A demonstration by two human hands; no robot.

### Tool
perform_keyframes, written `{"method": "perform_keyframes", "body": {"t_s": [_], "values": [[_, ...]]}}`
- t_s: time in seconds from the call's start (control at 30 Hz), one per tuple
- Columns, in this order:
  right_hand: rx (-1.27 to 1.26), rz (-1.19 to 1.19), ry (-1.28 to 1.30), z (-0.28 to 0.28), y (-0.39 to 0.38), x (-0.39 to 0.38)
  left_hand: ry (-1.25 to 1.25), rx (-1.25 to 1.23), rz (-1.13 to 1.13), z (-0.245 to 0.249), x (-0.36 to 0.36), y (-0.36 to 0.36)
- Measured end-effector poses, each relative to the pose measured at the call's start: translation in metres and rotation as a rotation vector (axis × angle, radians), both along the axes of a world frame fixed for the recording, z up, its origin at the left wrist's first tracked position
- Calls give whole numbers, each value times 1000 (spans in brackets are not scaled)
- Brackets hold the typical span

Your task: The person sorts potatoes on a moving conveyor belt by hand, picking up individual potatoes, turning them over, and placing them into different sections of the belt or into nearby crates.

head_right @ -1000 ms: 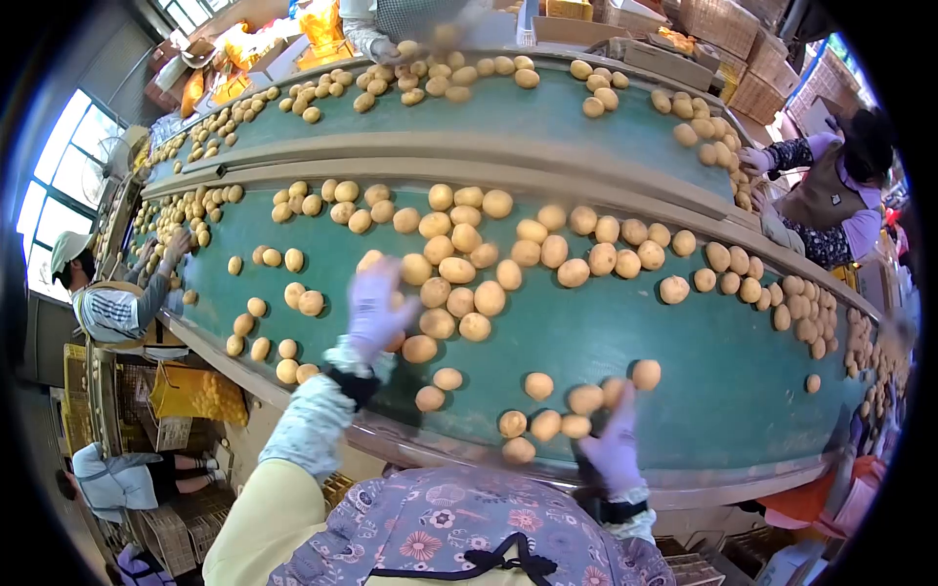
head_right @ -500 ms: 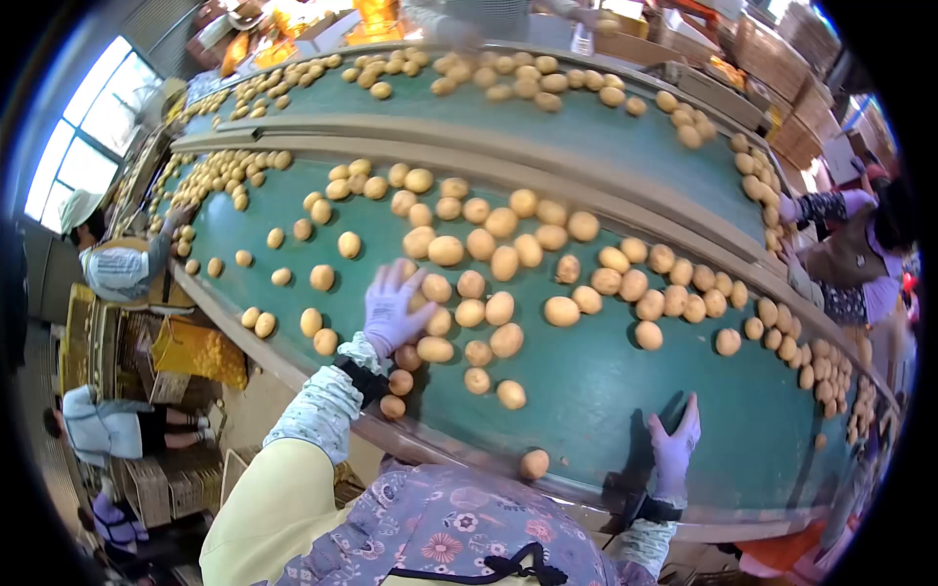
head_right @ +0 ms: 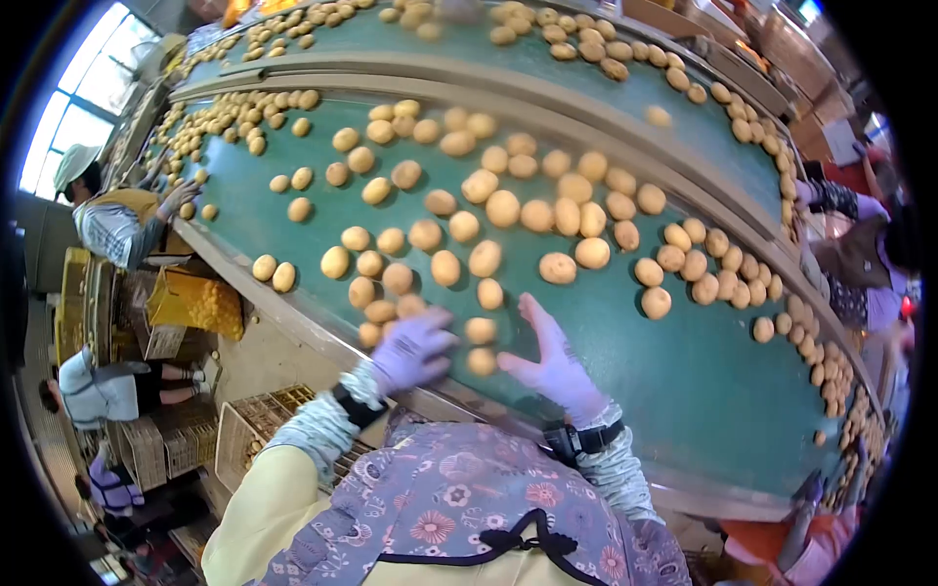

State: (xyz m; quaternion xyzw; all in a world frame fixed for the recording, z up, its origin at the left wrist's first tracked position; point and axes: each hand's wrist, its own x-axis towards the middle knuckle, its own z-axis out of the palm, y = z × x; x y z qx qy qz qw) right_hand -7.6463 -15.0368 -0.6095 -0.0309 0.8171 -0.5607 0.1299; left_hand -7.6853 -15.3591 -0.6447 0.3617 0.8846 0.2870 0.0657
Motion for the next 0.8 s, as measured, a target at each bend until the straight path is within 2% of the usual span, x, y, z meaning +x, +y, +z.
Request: {"method": "perform_keyframes", "body": {"t_s": [0.03,0.07,0.13,0.2,0.27,0.3,0.33,0.37,0.4,0.43,0.47,0.5,0.53,0.57,0.6,0.67,0.73,0.77,0.8], "values": [[-6,-35,26,0,7,5,144,43,-3,-6,-18,-30],[10,-65,16,3,19,14,195,-42,36,-7,-38,-57],[286,-179,133,9,52,38,265,-73,262,-9,-75,-102],[339,-278,71,15,84,76,411,-181,520,-39,-106,-149],[506,-304,-181,30,99,109,421,-221,746,-52,-128,-160],[507,-327,-187,32,96,121,463,-140,724,-59,-136,-150],[433,-322,-314,34,92,131,460,-92,612,-47,-137,-124],[355,-316,-435,35,89,143,408,43,503,-36,-133,-89],[436,-222,-389,5,86,163,267,196,324,-27,-125,-55],[347,-221,-405,-9,68,157,232,133,169,0,-107,-21],[259,-217,-419,-13,40,141,238,16,-59,6,-96,4],[312,-215,-332,-10,8,126,305,48,-234,4,-90,14],[365,-210,-249,-7,-20,112,302,58,-246,-9,-89,18],[369,-224,-256,-8,-40,101,142,12,-245,-30,-89,20],[277,-179,-188,-11,-56,89,-14,-39,-240,-31,-91,22],[177,-131,-115,-23,-64,69,-63,-102,-250,-23,-100,11],[121,-192,-205,-41,-57,50,-400,0,-82,-5,-107,-8],[171,-271,-113,-26,-57,34,-395,-8,-75,4,-109,-18],[192,-434,-45,-33,-53,20,-383,57,-41,12,-105,-27]]}}
